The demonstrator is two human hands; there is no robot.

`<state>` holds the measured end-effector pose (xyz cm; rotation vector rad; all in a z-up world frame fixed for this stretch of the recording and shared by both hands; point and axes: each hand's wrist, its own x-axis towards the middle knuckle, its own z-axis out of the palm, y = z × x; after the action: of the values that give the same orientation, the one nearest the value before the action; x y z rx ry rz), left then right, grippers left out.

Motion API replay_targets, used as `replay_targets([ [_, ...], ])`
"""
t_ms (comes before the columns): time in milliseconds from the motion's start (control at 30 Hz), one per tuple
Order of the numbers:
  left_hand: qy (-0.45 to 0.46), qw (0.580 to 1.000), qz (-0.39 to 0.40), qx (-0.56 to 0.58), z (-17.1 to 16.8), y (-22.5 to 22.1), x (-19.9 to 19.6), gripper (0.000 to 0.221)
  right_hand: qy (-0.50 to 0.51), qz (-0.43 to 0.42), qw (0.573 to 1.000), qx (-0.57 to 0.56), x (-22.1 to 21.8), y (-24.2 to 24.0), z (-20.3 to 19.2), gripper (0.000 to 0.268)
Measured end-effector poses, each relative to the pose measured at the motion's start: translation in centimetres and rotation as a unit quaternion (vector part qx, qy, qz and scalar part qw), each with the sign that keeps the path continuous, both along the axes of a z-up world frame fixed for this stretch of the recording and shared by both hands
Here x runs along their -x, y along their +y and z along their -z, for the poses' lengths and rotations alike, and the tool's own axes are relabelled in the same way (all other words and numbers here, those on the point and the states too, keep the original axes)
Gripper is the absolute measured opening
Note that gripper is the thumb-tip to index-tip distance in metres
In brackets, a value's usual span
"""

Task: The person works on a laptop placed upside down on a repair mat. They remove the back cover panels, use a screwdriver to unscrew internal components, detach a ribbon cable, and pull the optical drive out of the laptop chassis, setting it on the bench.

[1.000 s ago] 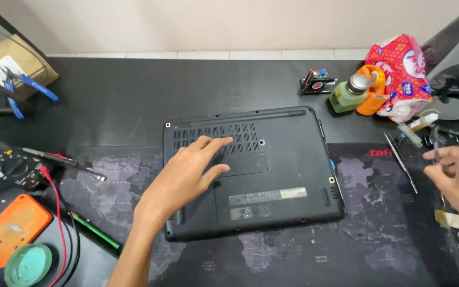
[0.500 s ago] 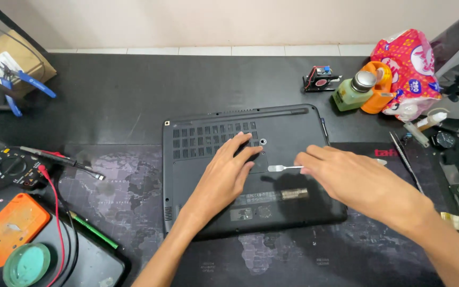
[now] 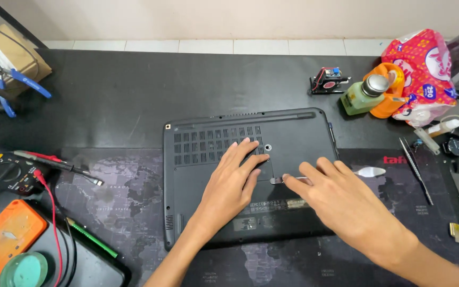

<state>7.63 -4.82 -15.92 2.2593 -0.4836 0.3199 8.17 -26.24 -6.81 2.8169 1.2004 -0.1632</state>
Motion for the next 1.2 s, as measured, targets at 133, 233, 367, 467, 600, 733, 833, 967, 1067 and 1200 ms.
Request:
replay_targets([
  [133,-0.002,1.0,0.0,0.003,-0.2,0.0,0.0,0.028,0.024,0.053,0.998,0.02,0.5,0.6,0.1,0.062],
  [233,0.004,1.0,-0.001,-0.004,-0.1,0.0,0.1,0.029,0.006,0.055,0.998,0.01,0.7,1.1,-0.5,0.054],
  [367,-0.003,1.0,-0.001,0.0,-0.1,0.0,0.0,0.029,-0.017,0.049,0.999,0.002,0.8,1.4,-0.4,0.046],
  [467,0.003,1.0,-0.001,0.0,-0.1,-0.1,0.0,0.03,-0.041,0.042,0.998,0.004,1.0,1.8,-0.1,0.043],
  [600,0.012,1.0,-0.004,-0.013,-0.3,-0.2,0.1,0.029,-0.103,0.022,0.994,-0.011,0.7,2.5,-0.1,0.029],
  [733,0.005,1.0,-0.005,-0.014,-0.2,-0.2,0.1,0.03,-0.123,0.024,0.992,-0.018,0.9,2.4,0.4,0.024],
  [833,-0.003,1.0,-0.002,-0.009,-0.2,-0.2,0.1,0.03,-0.068,0.067,0.995,0.017,1.4,2.3,0.8,0.037],
  [967,0.0,1.0,-0.002,-0.014,-0.2,-0.2,0.1,0.032,0.046,0.105,0.993,0.003,1.5,1.7,2.6,0.052],
  [1067,-0.001,1.0,0.001,-0.014,-0.2,-0.1,0.1,0.032,0.141,0.171,0.975,-0.009,1.1,2.0,2.4,0.052],
  [1200,-0.001,1.0,0.006,-0.024,0.1,0.1,0.2,0.035,0.14,0.181,0.97,-0.075,0.2,1.4,3.5,0.032],
])
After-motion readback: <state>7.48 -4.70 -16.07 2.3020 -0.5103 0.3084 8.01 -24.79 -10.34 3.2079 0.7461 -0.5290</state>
